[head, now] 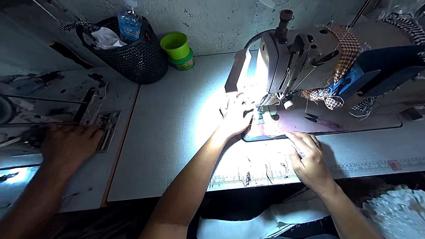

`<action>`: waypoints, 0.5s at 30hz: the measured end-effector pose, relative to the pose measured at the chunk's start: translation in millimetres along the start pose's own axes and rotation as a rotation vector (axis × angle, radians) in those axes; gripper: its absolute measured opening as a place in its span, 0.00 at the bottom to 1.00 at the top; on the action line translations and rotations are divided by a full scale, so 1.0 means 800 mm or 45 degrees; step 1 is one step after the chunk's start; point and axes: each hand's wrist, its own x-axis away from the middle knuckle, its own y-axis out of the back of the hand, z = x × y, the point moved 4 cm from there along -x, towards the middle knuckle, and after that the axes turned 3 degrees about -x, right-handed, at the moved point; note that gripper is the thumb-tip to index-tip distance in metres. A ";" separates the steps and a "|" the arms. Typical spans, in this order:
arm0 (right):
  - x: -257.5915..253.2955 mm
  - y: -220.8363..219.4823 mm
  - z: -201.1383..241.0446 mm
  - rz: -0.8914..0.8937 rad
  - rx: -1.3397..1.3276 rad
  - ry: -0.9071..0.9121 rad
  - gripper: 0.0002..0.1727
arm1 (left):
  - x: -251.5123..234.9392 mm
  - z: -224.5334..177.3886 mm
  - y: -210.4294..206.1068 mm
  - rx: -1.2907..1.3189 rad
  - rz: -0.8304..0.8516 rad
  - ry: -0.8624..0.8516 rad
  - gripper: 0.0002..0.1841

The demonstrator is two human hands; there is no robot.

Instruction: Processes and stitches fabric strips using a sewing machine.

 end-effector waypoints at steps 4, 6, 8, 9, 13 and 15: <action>0.004 0.010 -0.005 -0.173 -0.157 -0.012 0.24 | -0.007 0.001 0.013 0.106 -0.294 -0.029 0.13; 0.004 0.015 -0.008 -0.194 -0.270 -0.044 0.22 | -0.022 0.008 0.022 0.181 -0.455 0.093 0.10; 0.004 0.017 -0.014 -0.215 -0.357 -0.084 0.21 | -0.043 0.010 0.029 0.201 -0.373 0.249 0.16; 0.004 0.018 -0.016 -0.225 -0.397 -0.098 0.20 | -0.055 0.008 0.031 0.162 -0.230 0.314 0.21; 0.002 0.019 -0.021 -0.245 -0.461 -0.128 0.19 | -0.104 0.024 0.021 0.089 -0.078 0.196 0.14; 0.003 0.018 -0.020 -0.237 -0.438 -0.112 0.19 | -0.124 0.043 0.031 0.136 -0.115 0.221 0.17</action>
